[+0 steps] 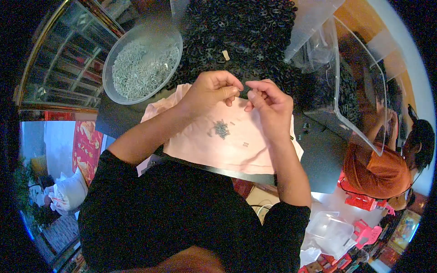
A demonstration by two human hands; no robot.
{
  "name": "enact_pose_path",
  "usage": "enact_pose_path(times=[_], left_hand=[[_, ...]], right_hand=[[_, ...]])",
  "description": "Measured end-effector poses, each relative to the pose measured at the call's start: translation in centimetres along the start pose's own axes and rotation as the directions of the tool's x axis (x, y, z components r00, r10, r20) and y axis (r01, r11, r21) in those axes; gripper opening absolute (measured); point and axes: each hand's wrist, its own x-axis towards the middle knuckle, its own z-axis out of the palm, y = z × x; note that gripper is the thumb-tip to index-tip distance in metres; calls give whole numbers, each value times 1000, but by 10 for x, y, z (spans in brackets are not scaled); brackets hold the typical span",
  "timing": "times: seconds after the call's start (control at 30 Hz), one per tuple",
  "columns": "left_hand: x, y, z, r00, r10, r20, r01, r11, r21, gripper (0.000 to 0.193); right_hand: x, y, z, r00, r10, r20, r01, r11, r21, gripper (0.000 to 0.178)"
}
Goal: The person assembles small parts by hand, picking up plastic components and metal pins from containers and inserting the pins into the components.
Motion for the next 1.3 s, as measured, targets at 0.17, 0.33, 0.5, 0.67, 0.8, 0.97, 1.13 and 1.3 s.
enact_pose_path(times=[0.17, 0.33, 0.5, 0.67, 0.8, 0.97, 1.13, 1.3], left_hand=[[-1, 0, 2, 1000, -5, -17, 5, 1000, -1, 10], [-2, 1, 4, 1000, 11, -16, -10, 999, 34, 11], [-3, 3, 5, 1000, 2, -19, -1, 1000, 21, 11], [-3, 3, 6, 999, -9, -33, 10, 1000, 27, 11], [-4, 1, 9, 997, 47, -69, -35, 987, 158, 10], [-1, -1, 10, 987, 142, -75, -112, 945, 307, 10], [1, 4, 7, 996, 41, -77, -25, 981, 194, 15], [1, 9, 3, 994, -35, -103, 31, 999, -42, 21]], right_hand=[[-2, 2, 2, 995, -91, 41, 93, 994, -62, 18], [-3, 1, 3, 994, -101, 42, 103, 993, -56, 18], [-3, 2, 3, 993, -112, 48, 115, 991, -72, 18], [-4, 1, 5, 994, -94, 48, 97, 992, -78, 17], [-5, 2, 7, 992, -116, 42, 119, 991, -67, 16], [-4, 7, 6, 984, -169, 54, 177, 959, -222, 14], [-1, 7, 6, 991, -130, 27, 133, 980, -147, 19], [1, 5, -1, 998, -64, -7, 63, 995, -71, 15]])
